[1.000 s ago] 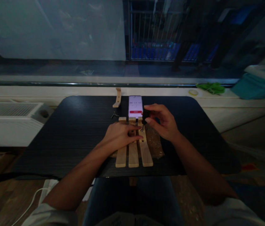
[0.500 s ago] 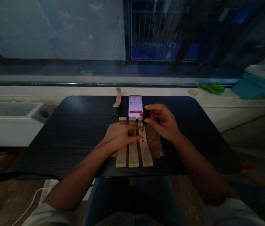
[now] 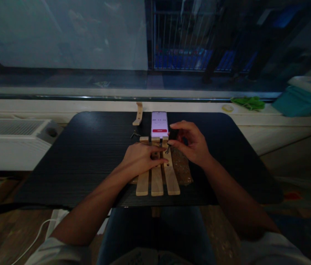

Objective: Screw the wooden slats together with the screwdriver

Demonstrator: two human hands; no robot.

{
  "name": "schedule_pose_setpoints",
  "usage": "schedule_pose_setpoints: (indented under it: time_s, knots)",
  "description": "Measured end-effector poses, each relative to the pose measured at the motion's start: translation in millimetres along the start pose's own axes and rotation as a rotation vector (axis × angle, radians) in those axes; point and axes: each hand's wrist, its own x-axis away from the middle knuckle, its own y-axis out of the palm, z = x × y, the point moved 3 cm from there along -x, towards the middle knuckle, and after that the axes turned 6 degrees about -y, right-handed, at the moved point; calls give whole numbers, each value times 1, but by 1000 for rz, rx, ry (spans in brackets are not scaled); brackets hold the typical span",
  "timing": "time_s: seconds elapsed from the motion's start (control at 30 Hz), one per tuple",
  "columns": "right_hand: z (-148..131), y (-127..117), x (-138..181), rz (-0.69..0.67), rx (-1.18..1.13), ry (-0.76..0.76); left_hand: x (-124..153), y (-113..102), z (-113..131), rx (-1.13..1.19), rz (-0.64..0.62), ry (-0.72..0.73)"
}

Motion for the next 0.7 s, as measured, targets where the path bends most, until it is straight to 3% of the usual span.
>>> schedule_pose_setpoints:
  time_s: [0.7]
  knots:
    - [2,0,1,-31,27,23,1,0,-2,-7,73,78]
